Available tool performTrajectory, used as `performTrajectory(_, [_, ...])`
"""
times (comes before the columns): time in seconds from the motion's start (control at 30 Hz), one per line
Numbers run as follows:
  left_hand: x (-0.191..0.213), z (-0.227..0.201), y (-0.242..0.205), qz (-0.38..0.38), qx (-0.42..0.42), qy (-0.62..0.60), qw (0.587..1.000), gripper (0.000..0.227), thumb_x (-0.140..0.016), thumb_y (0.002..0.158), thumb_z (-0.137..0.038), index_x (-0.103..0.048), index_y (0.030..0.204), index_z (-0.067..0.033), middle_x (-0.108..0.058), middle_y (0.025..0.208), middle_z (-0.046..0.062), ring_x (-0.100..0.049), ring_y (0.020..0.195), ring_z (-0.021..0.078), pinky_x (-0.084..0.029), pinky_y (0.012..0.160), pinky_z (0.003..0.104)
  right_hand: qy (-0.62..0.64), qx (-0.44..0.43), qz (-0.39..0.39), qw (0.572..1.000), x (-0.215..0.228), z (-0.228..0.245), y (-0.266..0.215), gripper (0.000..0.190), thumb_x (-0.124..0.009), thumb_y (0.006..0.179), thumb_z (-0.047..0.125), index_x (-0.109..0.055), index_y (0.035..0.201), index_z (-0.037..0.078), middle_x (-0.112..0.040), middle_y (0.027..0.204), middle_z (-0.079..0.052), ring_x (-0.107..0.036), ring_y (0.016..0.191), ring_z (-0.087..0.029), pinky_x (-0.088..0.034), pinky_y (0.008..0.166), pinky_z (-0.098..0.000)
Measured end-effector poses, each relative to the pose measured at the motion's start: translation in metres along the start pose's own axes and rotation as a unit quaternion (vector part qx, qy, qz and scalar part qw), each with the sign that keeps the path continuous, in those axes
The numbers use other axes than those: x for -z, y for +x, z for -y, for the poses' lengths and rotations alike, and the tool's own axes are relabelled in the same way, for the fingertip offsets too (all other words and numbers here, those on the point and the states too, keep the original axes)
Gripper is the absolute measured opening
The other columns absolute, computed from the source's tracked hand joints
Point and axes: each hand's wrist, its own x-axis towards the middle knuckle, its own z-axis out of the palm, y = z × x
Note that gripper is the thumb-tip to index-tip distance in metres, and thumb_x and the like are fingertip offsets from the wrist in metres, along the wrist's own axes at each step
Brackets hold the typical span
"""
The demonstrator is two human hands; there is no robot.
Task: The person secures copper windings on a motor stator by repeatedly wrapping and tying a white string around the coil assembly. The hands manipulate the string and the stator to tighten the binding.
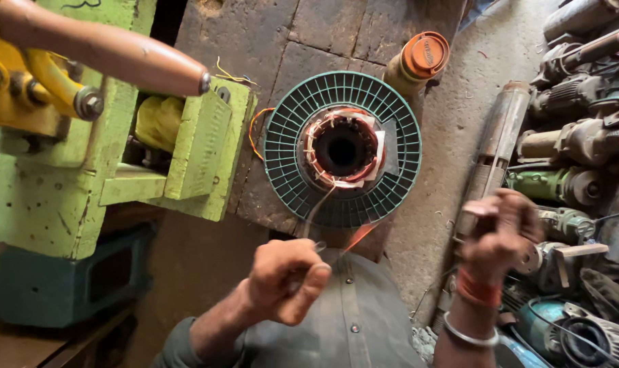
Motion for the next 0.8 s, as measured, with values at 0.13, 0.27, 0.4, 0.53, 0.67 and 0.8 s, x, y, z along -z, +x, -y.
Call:
performTrajectory(0.13, [-0.015,-0.007,0.023,-0.038,-0.032,0.109,0.993,0.018,-0.075,0.095,-0.006,-0.062,0.083,-0.0058,-0.051,0.061,0.002,-0.05,0.044,0.0123,-0.038,0.043,0.029,0.141,0.087,0.087,0.982,0.01,0.044,-0.004,0.011,-0.062,0.106,0.002,-0.063,0.095,0.003,-0.069,0.086,-0.006,-0.068,0.075,-0.019,-0.056,0.077,-0.0334])
performTrajectory(0.27, [-0.039,-0.011,0.044,-0.023,-0.084,0.162,0.983,0.016,-0.078,0.094,-0.007,-0.063,0.087,-0.0071,-0.058,0.068,0.005,-0.058,0.054,0.02,-0.045,0.051,0.034,0.083,0.192,0.18,0.961,-0.004,0.076,-0.004,0.024,-0.079,0.083,-0.004,-0.073,0.106,-0.002,-0.067,0.101,-0.012,-0.071,0.087,-0.028,-0.058,0.08,-0.0343])
performTrajectory(0.4, [-0.037,-0.018,0.051,-0.012,-0.074,0.181,0.981,0.026,-0.085,0.089,-0.018,-0.065,0.1,-0.0062,-0.064,0.079,0.008,-0.066,0.067,0.0236,-0.053,0.06,0.035,0.095,0.247,0.208,0.942,-0.012,0.085,0.028,0.026,-0.073,0.079,-0.008,-0.072,0.104,-0.004,-0.067,0.108,-0.019,-0.072,0.094,-0.035,-0.061,0.084,-0.0412])
performTrajectory(0.53, [-0.022,0.001,0.059,-0.085,-0.06,0.278,0.955,0.049,-0.093,0.086,-0.028,-0.067,0.122,-0.0076,-0.07,0.106,0.005,-0.071,0.083,0.023,-0.06,0.074,0.032,0.1,0.213,0.154,0.96,-0.025,0.079,0.033,0.019,-0.074,0.093,-0.015,-0.07,0.109,-0.005,-0.072,0.11,-0.02,-0.076,0.099,-0.031,-0.064,0.083,-0.0353])
performTrajectory(0.67, [-0.002,0.028,0.069,-0.139,0.071,0.348,0.924,0.073,-0.097,0.07,-0.041,-0.066,0.127,-0.0088,-0.053,0.127,0.016,-0.072,0.084,0.0238,-0.061,0.072,0.033,0.099,0.18,0.15,0.967,-0.041,0.067,0.034,0.02,-0.079,0.093,-0.011,-0.07,0.109,-0.003,-0.074,0.104,-0.019,-0.077,0.096,-0.028,-0.065,0.082,-0.0327])
performTrajectory(0.8, [-0.002,0.044,0.064,-0.116,0.111,0.312,0.936,0.047,-0.097,0.073,-0.035,-0.07,0.108,-0.0192,-0.042,0.147,0.024,-0.075,0.093,0.0251,-0.064,0.08,0.033,0.102,0.155,0.199,0.962,-0.044,0.057,0.033,0.022,-0.078,0.096,-0.009,-0.069,0.114,0.0,-0.075,0.108,-0.018,-0.078,0.095,-0.027,-0.064,0.083,-0.0307])
